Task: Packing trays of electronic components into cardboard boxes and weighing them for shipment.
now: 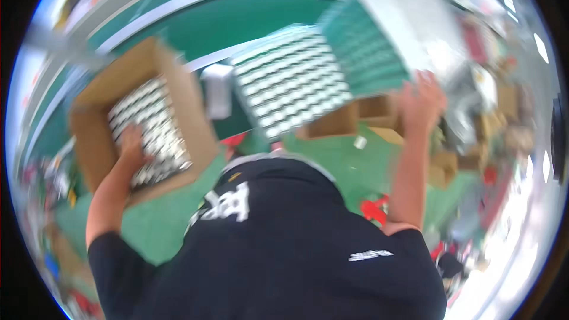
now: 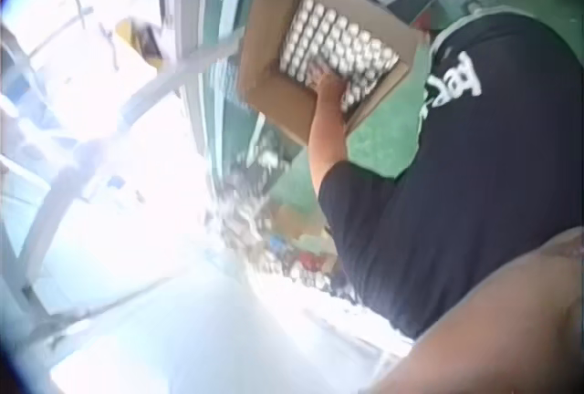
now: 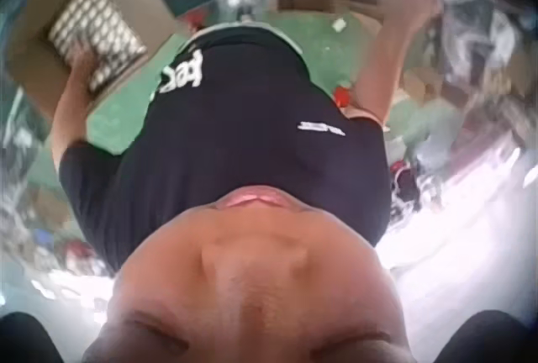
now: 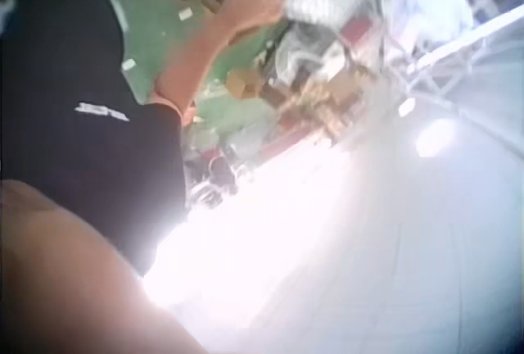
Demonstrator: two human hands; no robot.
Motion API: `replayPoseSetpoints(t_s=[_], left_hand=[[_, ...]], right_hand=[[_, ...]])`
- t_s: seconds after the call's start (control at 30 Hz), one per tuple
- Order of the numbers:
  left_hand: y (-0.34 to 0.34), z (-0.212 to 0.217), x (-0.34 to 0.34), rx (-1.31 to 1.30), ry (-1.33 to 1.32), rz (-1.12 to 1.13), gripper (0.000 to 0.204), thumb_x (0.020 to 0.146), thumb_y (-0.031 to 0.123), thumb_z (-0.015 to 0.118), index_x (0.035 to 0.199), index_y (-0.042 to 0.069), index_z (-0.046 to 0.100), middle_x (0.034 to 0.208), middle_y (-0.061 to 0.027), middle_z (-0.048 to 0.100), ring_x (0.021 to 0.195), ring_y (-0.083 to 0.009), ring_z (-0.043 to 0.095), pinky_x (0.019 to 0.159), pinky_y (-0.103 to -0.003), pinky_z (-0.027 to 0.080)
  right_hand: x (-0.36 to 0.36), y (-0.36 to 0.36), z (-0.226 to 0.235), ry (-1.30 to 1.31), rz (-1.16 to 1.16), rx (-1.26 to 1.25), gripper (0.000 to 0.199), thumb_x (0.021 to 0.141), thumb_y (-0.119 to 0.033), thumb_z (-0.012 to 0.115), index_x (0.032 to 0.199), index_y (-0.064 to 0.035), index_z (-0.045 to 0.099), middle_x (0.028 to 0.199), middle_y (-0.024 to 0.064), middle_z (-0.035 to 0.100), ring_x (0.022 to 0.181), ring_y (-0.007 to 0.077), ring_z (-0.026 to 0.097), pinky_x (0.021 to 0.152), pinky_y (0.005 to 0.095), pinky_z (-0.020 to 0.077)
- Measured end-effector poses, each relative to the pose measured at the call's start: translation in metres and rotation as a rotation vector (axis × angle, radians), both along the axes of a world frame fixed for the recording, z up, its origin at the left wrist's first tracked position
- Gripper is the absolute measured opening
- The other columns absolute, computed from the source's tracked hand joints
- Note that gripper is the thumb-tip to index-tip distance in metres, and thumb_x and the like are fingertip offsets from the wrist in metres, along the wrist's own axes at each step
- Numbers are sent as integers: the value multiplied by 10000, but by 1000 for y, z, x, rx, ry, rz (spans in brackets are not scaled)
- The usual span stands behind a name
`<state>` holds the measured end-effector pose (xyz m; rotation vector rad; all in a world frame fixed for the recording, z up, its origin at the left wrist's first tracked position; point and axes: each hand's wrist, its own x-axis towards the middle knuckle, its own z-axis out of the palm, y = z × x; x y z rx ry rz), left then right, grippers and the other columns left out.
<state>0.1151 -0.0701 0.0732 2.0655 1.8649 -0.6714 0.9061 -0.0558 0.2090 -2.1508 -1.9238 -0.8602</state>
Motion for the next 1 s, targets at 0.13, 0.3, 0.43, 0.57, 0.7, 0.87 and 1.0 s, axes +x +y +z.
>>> replayPoseSetpoints(t_s=[0.13, 0.3, 0.43, 0.57, 0.7, 0.87, 1.0], left_hand=[[48, -9, 28, -14, 40, 4, 1237, 744, 589, 871, 1677, 185, 167, 1725, -204, 178, 1577, -434, 214, 1224, -655, 256], [15, 43, 53, -226, 111, 282, 1124, 867, 662, 731, 1698, 245, 99, 1765, -143, 68, 1591, -414, 204, 1210, -639, 299], [8, 60, 67, -375, -56, 326, 1047, 918, 608, 688, 1684, 144, 146, 1704, -292, 123, 1389, -486, 516, 1157, -484, 448], [14, 46, 50, -189, -199, 410, 904, 928, 549, 687, 1601, 72, 315, 1606, -299, 291, 1258, -475, 618, 1070, -501, 513], [20, 44, 47, -248, -193, 424, 834, 943, 503, 688, 1522, -32, 416, 1592, -316, 291, 1212, -456, 644, 1070, -487, 516], [21, 55, 64, -300, -174, 435, 823, 942, 458, 697, 1509, -58, 398, 1574, -329, 276, 1214, -490, 629, 1061, -477, 529], [19, 53, 69, -327, -183, 465, 914, 947, 452, 688, 1580, -70, 284, 1631, -356, 143, 1270, -489, 601, 1079, -472, 518]], right_hand=[[32, 9, -22, 16, -209, -61, 475, 949, -346, 699, 1365, -119, 678, 1399, 111, 664, 1238, 316, 652, 1062, 477, 482], [-20, 36, -1, -144, -309, -80, 442, 1013, -482, 588, 1363, -231, 684, 1320, 57, 703, 1152, 328, 680, 960, 492, 522], [15, 53, -19, -94, -299, -118, 449, 1024, -509, 579, 1357, -233, 696, 1302, 59, 709, 1142, 331, 684, 952, 469, 524], [52, 52, -23, 80, -214, -91, 458, 1016, -507, 599, 1353, -218, 711, 1302, 78, 708, 1150, 337, 684, 961, 446, 527], [54, 54, -17, 146, -269, -105, 473, 1009, -499, 610, 1350, -189, 719, 1295, 112, 708, 1158, 335, 685, 978, 445, 526], [63, 53, -23, 151, -264, -82, 488, 1009, -499, 603, 1357, -176, 715, 1283, 146, 709, 1158, 348, 682, 991, 456, 519], [57, 55, -20, 87, -302, -47, 483, 1022, -493, 571, 1321, -150, 734, 1261, 171, 716, 1152, 378, 677, 986, 467, 524]])
